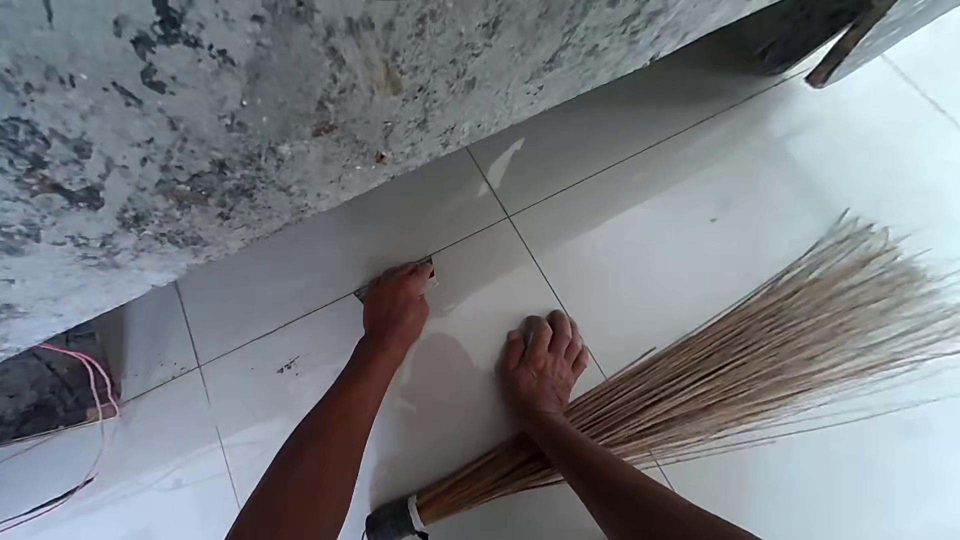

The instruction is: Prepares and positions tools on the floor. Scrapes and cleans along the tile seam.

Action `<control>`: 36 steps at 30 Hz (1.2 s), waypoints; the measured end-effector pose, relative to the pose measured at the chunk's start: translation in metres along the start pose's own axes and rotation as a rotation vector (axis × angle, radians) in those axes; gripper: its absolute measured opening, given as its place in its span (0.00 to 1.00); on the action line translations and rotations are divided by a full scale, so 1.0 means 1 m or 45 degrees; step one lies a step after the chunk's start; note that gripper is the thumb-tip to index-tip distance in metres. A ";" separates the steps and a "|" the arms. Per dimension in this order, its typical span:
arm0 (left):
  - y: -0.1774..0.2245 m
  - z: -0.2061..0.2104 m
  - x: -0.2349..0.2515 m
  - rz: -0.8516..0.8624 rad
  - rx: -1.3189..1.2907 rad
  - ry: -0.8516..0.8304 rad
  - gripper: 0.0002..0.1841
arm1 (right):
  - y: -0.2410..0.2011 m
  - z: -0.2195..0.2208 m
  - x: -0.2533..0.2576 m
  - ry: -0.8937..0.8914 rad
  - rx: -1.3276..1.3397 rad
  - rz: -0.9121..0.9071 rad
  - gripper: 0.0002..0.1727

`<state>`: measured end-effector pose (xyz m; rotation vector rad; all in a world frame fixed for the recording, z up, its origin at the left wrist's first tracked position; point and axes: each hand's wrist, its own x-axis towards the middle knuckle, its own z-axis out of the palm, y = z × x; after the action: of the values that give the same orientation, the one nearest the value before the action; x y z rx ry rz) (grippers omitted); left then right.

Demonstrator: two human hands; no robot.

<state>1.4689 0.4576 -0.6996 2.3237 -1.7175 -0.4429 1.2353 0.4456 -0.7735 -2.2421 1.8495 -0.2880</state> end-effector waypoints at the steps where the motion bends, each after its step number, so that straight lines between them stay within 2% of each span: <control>1: 0.002 0.002 -0.003 0.014 0.006 0.011 0.24 | 0.001 -0.001 -0.001 -0.007 -0.001 0.005 0.31; 5: 0.008 0.011 -0.017 0.048 0.024 0.025 0.25 | -0.001 -0.001 0.000 -0.023 0.007 0.015 0.30; 8: 0.021 0.007 0.011 -0.006 0.019 -0.004 0.22 | -0.002 0.001 -0.002 0.014 -0.004 0.021 0.30; 13: 0.051 0.024 0.020 0.050 0.052 -0.025 0.24 | -0.004 0.000 -0.001 0.010 0.009 0.023 0.29; 17: 0.065 0.019 0.052 -0.010 0.050 -0.053 0.23 | -0.003 -0.001 -0.002 0.001 0.010 0.019 0.30; 20: 0.061 0.017 0.016 0.069 0.034 -0.063 0.24 | -0.002 -0.006 -0.001 -0.036 0.015 0.013 0.31; 23: 0.026 0.002 -0.065 0.071 0.016 -0.107 0.26 | -0.004 -0.010 -0.003 -0.080 0.056 0.006 0.32; 26: -0.052 -0.051 -0.106 -0.109 -0.026 -0.097 0.19 | -0.006 -0.011 -0.002 -0.075 0.093 -0.003 0.33; 29: -0.136 -0.117 -0.074 -0.452 -0.007 -0.200 0.17 | -0.004 -0.011 -0.003 -0.076 0.080 0.001 0.34; 32: -0.202 -0.138 -0.037 -0.515 -0.032 -0.285 0.21 | -0.007 -0.012 -0.003 -0.076 0.063 -0.002 0.34; 34: -0.220 -0.143 -0.023 -0.618 -0.067 -0.393 0.26 | -0.008 -0.012 -0.002 -0.070 0.061 0.002 0.35; 36: -0.220 -0.146 -0.013 -0.649 -0.110 -0.453 0.27 | -0.009 -0.012 -0.002 -0.072 0.057 0.008 0.35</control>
<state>1.7140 0.5345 -0.6390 2.7286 -1.1647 -1.0498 1.2398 0.4482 -0.7596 -2.1913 1.8032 -0.2596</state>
